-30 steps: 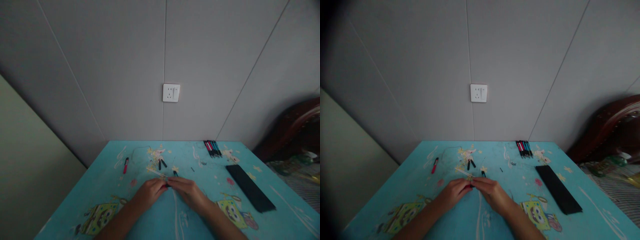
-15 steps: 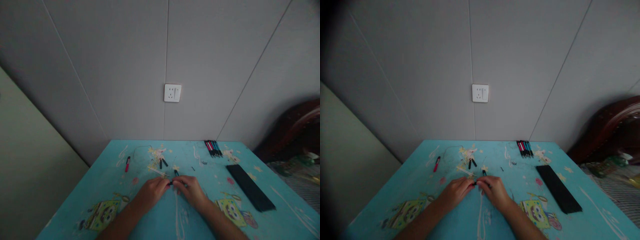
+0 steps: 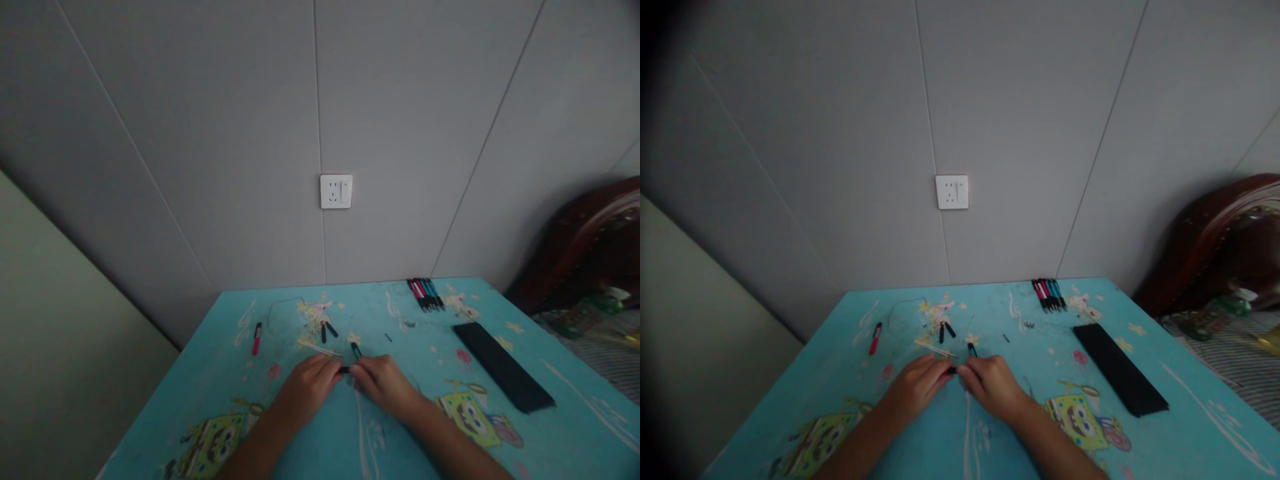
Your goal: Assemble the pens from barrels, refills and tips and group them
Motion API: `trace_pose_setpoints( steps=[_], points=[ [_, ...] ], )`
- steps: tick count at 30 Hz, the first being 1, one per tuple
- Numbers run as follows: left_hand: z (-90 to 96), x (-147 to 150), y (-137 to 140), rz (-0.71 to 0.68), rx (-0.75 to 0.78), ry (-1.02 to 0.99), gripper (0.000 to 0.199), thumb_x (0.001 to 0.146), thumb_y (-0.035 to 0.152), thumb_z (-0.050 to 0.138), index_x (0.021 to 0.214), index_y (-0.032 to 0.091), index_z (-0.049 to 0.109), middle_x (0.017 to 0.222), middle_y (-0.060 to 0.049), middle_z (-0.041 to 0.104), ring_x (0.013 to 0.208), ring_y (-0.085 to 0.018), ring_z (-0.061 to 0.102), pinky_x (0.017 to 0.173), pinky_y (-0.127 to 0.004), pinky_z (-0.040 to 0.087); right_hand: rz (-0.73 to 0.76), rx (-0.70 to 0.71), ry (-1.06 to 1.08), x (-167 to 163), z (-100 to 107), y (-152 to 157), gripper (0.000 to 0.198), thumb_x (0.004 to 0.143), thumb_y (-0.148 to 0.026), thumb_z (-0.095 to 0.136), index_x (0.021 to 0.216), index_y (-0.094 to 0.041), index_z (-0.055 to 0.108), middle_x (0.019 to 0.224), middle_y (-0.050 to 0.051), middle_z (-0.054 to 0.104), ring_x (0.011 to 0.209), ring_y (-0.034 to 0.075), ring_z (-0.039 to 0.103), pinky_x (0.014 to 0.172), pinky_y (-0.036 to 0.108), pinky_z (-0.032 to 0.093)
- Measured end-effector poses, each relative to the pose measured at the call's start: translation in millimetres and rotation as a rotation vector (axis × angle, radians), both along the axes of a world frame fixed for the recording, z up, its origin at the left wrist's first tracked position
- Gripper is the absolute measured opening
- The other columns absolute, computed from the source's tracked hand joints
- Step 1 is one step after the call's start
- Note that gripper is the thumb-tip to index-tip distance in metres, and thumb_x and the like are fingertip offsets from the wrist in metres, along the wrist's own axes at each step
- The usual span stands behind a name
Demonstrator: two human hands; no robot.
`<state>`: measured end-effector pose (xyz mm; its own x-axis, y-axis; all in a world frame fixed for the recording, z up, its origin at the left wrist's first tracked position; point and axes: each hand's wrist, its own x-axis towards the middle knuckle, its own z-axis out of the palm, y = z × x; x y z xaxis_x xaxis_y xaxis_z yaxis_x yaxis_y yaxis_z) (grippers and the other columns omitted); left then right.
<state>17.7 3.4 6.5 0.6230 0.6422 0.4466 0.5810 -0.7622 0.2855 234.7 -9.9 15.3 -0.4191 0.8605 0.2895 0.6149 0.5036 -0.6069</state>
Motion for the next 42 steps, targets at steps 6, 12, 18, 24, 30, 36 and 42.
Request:
trace_pose_setpoints(
  steps=[6, 12, 18, 24, 30, 36, 42],
  points=[
    [0.5, 2.6, 1.7, 0.081, -0.014, 0.049, 0.014, 0.093, 0.023, 0.053, 0.104, 0.02, 0.061, 0.085, -0.005, 0.065, 0.082, -0.021, 0.062, 0.074, -0.034, 0.052, -0.011, 0.02, -0.049, 4.3, -0.1, 3.7, 0.033, 0.097, -0.039, 0.044, 0.088, -0.022, 0.071, 0.075, 0.003, 0.072, 0.065, 0.016, 0.066, 0.063, 0.023, 0.045],
    [-5.2, -4.1, 6.9, 0.075, -0.06, 0.003, 0.016, 0.093, 0.023, 0.052, 0.106, 0.02, 0.061, 0.089, -0.005, 0.065, 0.086, -0.02, 0.062, 0.078, -0.033, 0.052, 0.015, -0.008, 0.03, 3.1, -0.4, 4.9, 0.024, 0.096, -0.037, 0.048, 0.106, -0.024, 0.066, 0.092, 0.002, 0.072, 0.082, 0.016, 0.067, 0.075, 0.024, 0.046],
    [-4.1, 0.8, 4.1, 0.0, -0.075, -0.033, 0.021, 0.093, 0.023, 0.052, 0.112, 0.02, 0.061, 0.098, -0.005, 0.067, 0.095, -0.021, 0.062, 0.086, -0.035, 0.052, -0.098, 0.016, -0.173, 1.6, -8.1, 6.4, 0.048, 0.101, -0.039, 0.032, 0.071, -0.019, 0.065, 0.063, 0.003, 0.066, 0.057, 0.015, 0.062, 0.06, 0.025, 0.039],
    [-3.1, -2.0, 7.8, -0.009, -0.11, -0.067, 0.028, 0.095, 0.024, 0.048, 0.121, 0.02, 0.059, 0.106, -0.007, 0.068, 0.101, -0.021, 0.061, 0.09, -0.037, 0.052, -0.007, 0.0, 0.001, 5.1, -0.7, 8.8, 0.026, 0.094, -0.04, 0.05, 0.107, -0.022, 0.064, 0.094, 0.004, 0.071, 0.083, 0.017, 0.065, 0.074, 0.024, 0.045],
    [-4.9, -1.1, 7.6, -0.036, -0.073, -0.075, 0.035, 0.095, 0.023, 0.049, 0.129, 0.017, 0.054, 0.109, -0.009, 0.067, 0.104, -0.021, 0.06, 0.092, -0.038, 0.052, 0.038, 0.05, -0.023, 3.9, 0.4, 6.5, 0.028, 0.098, -0.035, 0.043, 0.096, -0.02, 0.067, 0.088, 0.005, 0.07, 0.082, 0.018, 0.064, 0.076, 0.027, 0.043],
    [-9.0, 4.6, 5.7, -0.056, -0.029, -0.005, 0.035, 0.094, 0.025, 0.051, 0.128, 0.017, 0.055, 0.109, -0.009, 0.067, 0.103, -0.022, 0.061, 0.092, -0.039, 0.053, 0.001, 0.037, -0.127, 4.2, -0.8, 4.2, 0.045, 0.101, -0.036, 0.035, 0.072, -0.019, 0.064, 0.063, 0.002, 0.062, 0.06, 0.015, 0.058, 0.063, 0.026, 0.039],
    [-14.4, -0.9, 11.3, 0.026, -0.021, -0.016, 0.037, 0.094, 0.026, 0.051, 0.13, 0.018, 0.054, 0.1, -0.009, 0.068, 0.099, -0.022, 0.063, 0.086, -0.039, 0.056, 0.067, 0.037, 0.018, 5.4, 3.5, 6.8, 0.025, 0.095, -0.038, 0.05, 0.11, -0.023, 0.064, 0.1, 0.006, 0.069, 0.09, 0.019, 0.063, 0.082, 0.028, 0.044]
  ],
)
